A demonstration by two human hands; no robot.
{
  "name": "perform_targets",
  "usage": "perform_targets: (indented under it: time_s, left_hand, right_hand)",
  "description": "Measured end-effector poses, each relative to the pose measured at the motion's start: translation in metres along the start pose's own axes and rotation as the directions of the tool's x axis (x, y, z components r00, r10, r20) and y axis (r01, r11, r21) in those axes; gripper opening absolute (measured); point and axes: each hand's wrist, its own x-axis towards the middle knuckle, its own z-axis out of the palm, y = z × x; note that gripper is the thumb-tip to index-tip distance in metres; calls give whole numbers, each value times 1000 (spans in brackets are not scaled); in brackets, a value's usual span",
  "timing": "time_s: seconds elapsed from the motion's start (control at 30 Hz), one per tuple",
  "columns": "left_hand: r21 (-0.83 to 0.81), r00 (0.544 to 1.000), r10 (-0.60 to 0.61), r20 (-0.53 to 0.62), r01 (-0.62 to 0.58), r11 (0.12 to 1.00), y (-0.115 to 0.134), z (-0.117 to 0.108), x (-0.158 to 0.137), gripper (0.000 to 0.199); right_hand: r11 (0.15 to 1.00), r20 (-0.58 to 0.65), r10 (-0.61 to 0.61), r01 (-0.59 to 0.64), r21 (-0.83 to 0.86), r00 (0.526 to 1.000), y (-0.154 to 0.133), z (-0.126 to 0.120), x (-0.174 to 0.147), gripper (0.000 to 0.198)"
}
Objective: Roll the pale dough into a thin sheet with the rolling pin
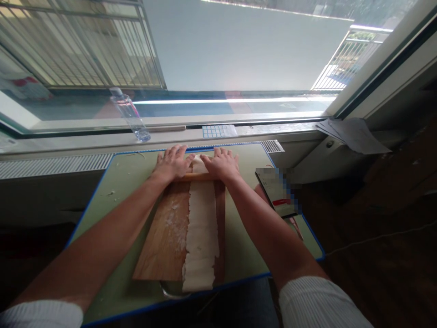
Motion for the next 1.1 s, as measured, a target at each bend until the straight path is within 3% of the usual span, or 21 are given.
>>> perform_targets:
  time_s: [0.33,0.63,0.8,1.1]
  left_hand:
    - [35,1000,5,13,-6,999,6,-4,-47,79]
    - [70,997,0,-82,6,997,11,2,-89,70]
    - [55,999,-12,-53,15,998,10,2,-83,73]
    - [10,1000,-3,13,3,1000,4,0,-36,82]
  right_hand:
    - [998,-75,-24,20,-65,997,0,3,-46,80]
    - [986,-199,-66,33,-166,978,-1,9,-93,70]
    - [989,-184,-56,29,-144,981,-1,7,-87,71]
    - [998,-31,-13,11,-61,999,-1,-1,-38,83]
